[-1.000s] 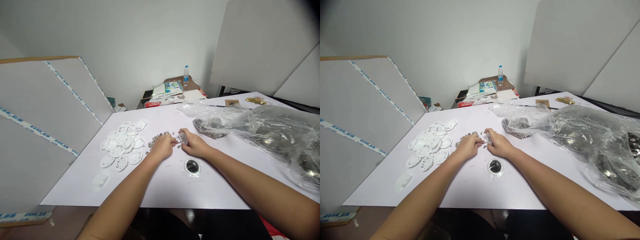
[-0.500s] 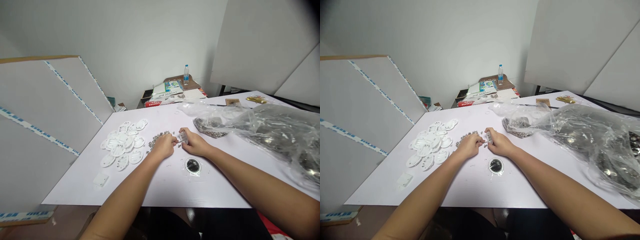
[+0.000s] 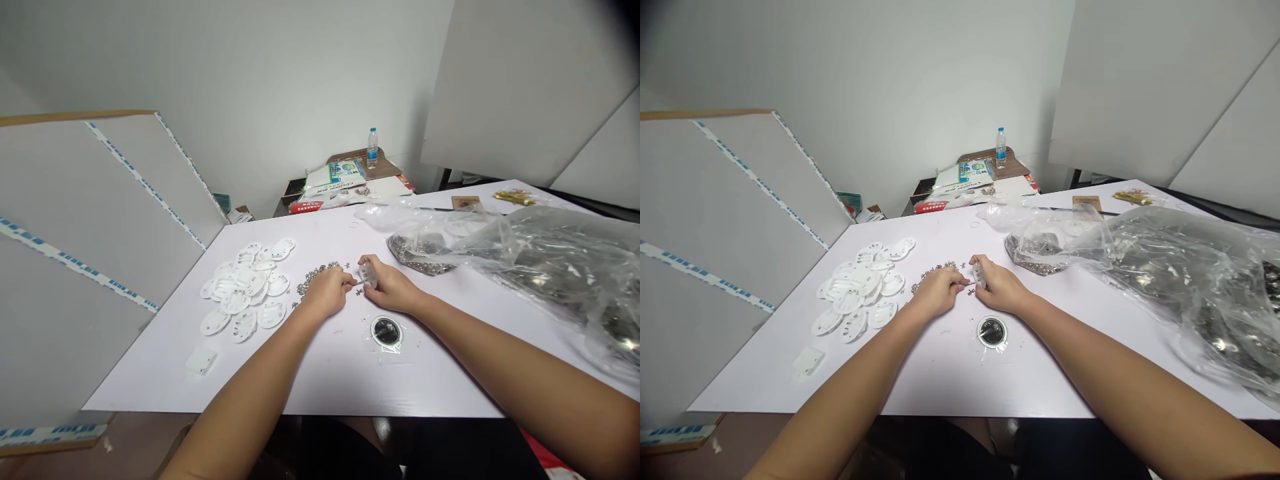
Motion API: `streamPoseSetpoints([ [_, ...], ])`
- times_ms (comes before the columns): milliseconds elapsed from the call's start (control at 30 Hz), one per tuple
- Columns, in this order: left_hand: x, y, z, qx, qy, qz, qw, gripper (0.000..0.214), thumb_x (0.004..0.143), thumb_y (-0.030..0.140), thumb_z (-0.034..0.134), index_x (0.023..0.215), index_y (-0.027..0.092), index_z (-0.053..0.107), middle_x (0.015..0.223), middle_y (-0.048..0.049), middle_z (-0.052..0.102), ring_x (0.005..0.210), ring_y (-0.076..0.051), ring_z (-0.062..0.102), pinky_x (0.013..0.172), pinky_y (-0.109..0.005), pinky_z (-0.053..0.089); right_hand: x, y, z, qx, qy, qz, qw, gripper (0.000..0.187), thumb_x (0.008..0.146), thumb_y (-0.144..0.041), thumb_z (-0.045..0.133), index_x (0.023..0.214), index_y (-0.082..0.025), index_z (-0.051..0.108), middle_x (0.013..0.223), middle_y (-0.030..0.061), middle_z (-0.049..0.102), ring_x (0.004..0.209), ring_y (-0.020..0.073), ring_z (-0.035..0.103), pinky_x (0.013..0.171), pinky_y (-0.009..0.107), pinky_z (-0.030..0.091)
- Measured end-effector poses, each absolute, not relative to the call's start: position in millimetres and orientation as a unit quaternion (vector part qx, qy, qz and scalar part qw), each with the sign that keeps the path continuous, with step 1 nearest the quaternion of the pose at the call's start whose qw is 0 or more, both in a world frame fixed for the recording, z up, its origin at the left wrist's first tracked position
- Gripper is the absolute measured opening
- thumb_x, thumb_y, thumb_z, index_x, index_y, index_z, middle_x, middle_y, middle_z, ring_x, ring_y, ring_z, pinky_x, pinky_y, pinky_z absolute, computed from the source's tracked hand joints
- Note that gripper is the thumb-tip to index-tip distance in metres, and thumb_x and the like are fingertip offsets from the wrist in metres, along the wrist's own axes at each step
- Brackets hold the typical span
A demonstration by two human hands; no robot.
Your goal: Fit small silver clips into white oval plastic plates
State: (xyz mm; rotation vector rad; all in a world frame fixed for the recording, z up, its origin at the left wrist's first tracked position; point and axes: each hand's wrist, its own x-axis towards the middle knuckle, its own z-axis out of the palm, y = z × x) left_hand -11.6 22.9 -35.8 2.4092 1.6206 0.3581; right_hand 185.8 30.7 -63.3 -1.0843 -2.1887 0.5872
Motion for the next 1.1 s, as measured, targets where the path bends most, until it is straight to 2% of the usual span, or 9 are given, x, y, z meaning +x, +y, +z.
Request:
streamPoseSetpoints([
  [267,-8,26,-35,0.811,0.565,0.109,0.104,0.023,0.086,0.025,0.057,0.098,0.031,0.075,0.095,-0.0052,0.068,0.093,-0.023,0.063,0.085,-0.035,0.046,186,30,-63,-0.401,-0.837,0.205,0.311,0.048,0.079,-0.021,0.052,0.124,-0.02,0.038,0.071,-0.0017,0.052,0.058,0.0164,0.047,0.059,0.027,0.032],
  [733,-2,24,-32,0.814,0.565,0.096,0.088,0.022,0.085,0.022,0.055,0.092,0.028,0.075,0.091,-0.0069,0.069,0.087,-0.023,0.062,0.074,-0.033,0.045,185,31,-63,-0.406,-0.836,0.208,0.304,0.05,0.08,-0.022,0.052,0.126,-0.018,0.036,0.074,-0.0003,0.055,0.06,0.017,0.05,0.058,0.027,0.032],
  [900,1,24,-32,0.811,0.569,0.103,0.089,0.018,0.084,0.021,0.057,0.088,0.027,0.074,0.089,-0.0067,0.068,0.085,-0.023,0.062,0.074,-0.033,0.044,185,32,-64,-0.405,-0.837,0.21,0.302,0.05,0.079,-0.021,0.053,0.126,-0.02,0.036,0.075,-0.0006,0.055,0.061,0.0173,0.051,0.058,0.027,0.032],
  [1100,-6,24,-33,0.82,0.551,0.112,0.108,0.022,0.086,0.023,0.053,0.092,0.027,0.074,0.089,-0.0055,0.066,0.087,-0.021,0.06,0.076,-0.032,0.044,184,31,-65,-0.413,-0.831,0.213,0.305,0.051,0.08,-0.022,0.054,0.128,-0.019,0.037,0.069,-0.0027,0.052,0.059,0.0169,0.05,0.057,0.027,0.033],
])
